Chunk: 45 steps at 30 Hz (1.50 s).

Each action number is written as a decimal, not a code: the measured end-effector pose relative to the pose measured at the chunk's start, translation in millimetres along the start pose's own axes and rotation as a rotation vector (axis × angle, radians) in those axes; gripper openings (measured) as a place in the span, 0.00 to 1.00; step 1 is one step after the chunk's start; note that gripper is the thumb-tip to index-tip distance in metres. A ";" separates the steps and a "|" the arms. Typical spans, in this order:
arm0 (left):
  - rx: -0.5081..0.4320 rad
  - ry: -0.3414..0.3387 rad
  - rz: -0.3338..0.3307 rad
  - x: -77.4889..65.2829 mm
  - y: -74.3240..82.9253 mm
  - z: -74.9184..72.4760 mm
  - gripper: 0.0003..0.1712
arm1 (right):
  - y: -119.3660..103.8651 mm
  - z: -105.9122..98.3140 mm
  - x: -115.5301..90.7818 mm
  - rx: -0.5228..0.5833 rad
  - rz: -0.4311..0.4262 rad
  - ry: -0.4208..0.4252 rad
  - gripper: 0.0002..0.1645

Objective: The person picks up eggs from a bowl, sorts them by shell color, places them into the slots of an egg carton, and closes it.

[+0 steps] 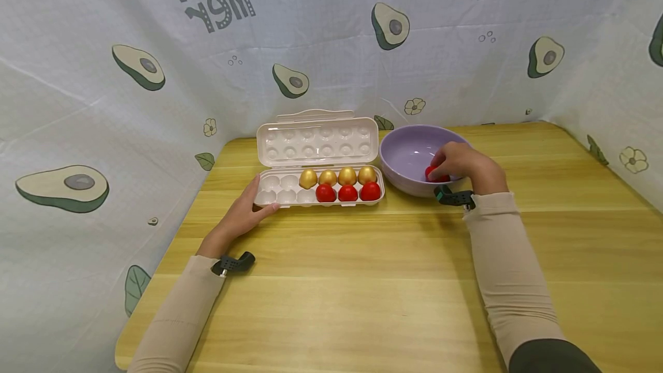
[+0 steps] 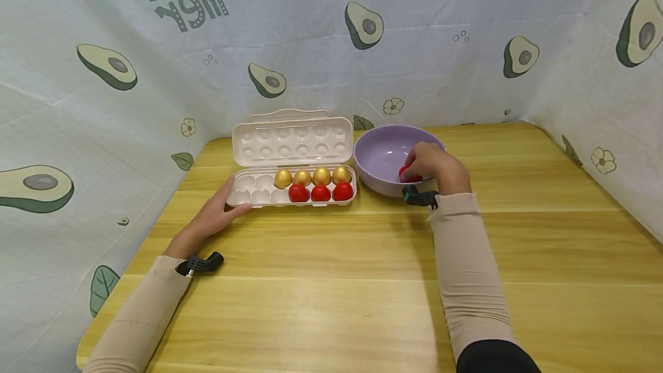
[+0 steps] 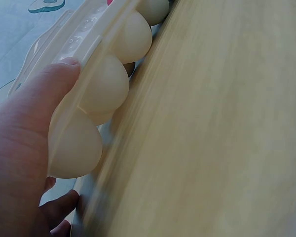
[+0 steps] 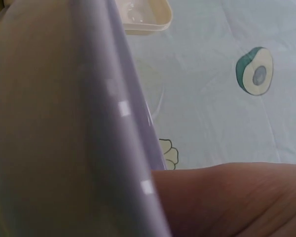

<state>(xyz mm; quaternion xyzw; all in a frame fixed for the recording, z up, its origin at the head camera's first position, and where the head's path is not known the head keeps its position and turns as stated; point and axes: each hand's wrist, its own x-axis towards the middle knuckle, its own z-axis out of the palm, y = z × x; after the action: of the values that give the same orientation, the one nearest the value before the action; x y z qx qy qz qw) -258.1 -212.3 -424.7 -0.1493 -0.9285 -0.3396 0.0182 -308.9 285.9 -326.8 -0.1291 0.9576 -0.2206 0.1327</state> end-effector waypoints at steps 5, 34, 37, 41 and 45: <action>-0.002 -0.002 0.003 0.2 0.0 -0.2 0.58 | 2.9 -1.6 -0.2 0.025 0.002 0.020 0.20; 0.006 -0.009 -0.016 -0.5 0.5 -0.1 0.58 | -15.3 -5.3 -3.1 0.125 -0.125 0.189 0.22; 0.008 -0.009 -0.015 -0.5 0.4 0.1 0.58 | -19.6 -4.7 -1.1 0.131 -0.144 0.213 0.22; 0.006 -0.006 -0.014 -0.2 0.7 0.1 0.58 | -24.9 -3.1 2.9 0.143 -0.159 0.240 0.22; 0.006 -0.004 -0.009 0.6 1.4 0.1 0.58 | -31.2 -1.1 6.3 0.169 -0.173 0.253 0.23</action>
<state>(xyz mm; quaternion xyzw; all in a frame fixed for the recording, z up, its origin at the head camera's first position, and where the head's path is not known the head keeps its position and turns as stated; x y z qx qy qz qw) -258.3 -211.1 -423.8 -0.1456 -0.9301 -0.3368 0.0152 -309.2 257.3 -312.8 -0.1704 0.9301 -0.3253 0.0020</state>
